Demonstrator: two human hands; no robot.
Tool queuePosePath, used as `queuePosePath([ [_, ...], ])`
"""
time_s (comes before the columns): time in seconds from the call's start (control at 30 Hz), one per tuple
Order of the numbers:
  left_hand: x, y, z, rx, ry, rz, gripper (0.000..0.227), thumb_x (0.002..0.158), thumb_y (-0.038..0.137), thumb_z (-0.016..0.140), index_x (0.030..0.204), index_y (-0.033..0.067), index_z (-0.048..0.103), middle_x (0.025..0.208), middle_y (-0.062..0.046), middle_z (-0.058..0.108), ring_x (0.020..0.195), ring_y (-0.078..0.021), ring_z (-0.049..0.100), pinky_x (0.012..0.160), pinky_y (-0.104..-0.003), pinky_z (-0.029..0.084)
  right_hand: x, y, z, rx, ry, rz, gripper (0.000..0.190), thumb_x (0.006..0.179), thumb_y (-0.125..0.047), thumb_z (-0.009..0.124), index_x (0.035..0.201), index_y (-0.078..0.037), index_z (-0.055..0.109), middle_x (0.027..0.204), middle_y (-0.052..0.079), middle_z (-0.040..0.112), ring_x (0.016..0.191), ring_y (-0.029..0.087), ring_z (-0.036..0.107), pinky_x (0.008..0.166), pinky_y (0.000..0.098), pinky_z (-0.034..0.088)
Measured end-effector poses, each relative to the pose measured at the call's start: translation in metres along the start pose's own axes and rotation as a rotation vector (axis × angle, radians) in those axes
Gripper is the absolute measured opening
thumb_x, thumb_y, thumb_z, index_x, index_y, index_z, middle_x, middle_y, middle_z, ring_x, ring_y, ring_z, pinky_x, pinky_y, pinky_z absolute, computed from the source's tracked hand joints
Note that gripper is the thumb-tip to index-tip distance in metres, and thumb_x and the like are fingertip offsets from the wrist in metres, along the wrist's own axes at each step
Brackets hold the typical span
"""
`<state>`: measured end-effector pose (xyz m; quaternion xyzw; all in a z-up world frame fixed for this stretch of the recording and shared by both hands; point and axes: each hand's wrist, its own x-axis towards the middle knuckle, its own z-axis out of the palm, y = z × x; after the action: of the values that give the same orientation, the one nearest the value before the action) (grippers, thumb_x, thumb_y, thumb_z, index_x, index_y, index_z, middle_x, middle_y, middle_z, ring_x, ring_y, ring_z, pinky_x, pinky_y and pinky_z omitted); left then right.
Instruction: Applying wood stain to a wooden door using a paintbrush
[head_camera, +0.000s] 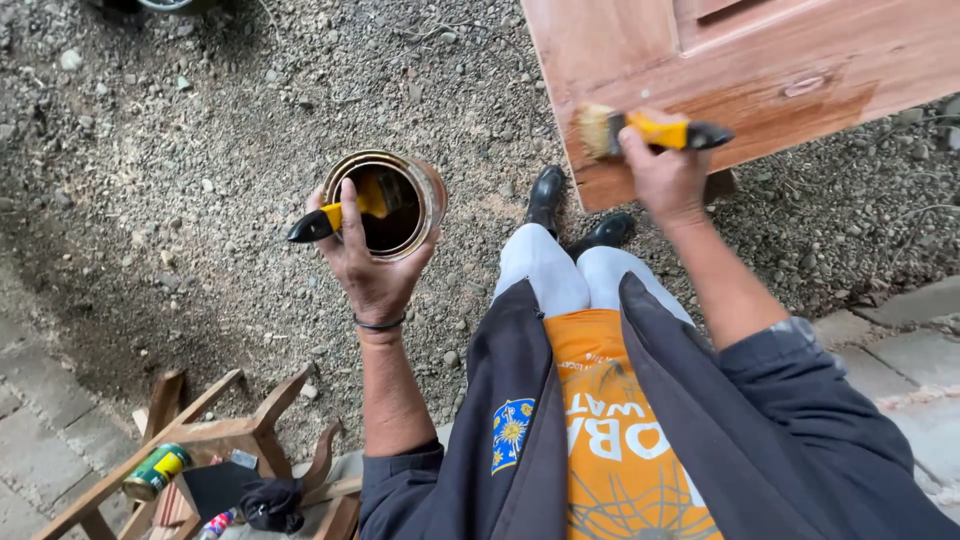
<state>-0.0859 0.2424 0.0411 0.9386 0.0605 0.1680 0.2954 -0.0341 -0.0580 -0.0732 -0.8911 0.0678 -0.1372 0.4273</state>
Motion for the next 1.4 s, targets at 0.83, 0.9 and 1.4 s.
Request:
queuePosePath([
  [0.83,0.003,-0.009,-0.003,0.011,0.006,-0.016,0.089,0.050,0.034,0.086,0.123,0.0071,0.043,0.123,-0.024,0.028,0.110,-0.0387,0.038,0.091,-0.049,0.033,-0.014,-0.058,0.024,-0.097,-0.270,-0.483,0.027,0.071,-0.008,0.060,0.097,0.000,0.056,0.078,0.011,0.047,0.072,0.029,0.050,0.069,0.0355,0.041],
  [0.9,0.003,-0.008,-0.004,0.007,0.021,-0.033,0.089,0.049,0.033,0.086,0.123,0.0093,0.043,0.123,-0.023,0.028,0.109,-0.0384,0.039,0.091,-0.049,0.033,-0.005,-0.051,0.014,0.050,-0.168,-0.401,0.017,0.076,-0.001,0.059,0.092,0.000,0.060,0.080,0.009,0.048,0.073,0.025,0.050,0.069,0.0311,0.041],
  [1.4,0.023,-0.007,0.006,0.035,0.000,-0.009,0.090,0.049,0.033,0.086,0.124,0.0107,0.043,0.123,-0.023,0.029,0.107,-0.0394,0.040,0.089,-0.050,0.036,0.003,-0.038,0.009,-0.031,-0.214,-0.647,0.022,0.076,0.001,0.058,0.098,0.002,0.061,0.091,0.015,0.055,0.086,0.028,0.050,0.083,0.0322,0.040],
])
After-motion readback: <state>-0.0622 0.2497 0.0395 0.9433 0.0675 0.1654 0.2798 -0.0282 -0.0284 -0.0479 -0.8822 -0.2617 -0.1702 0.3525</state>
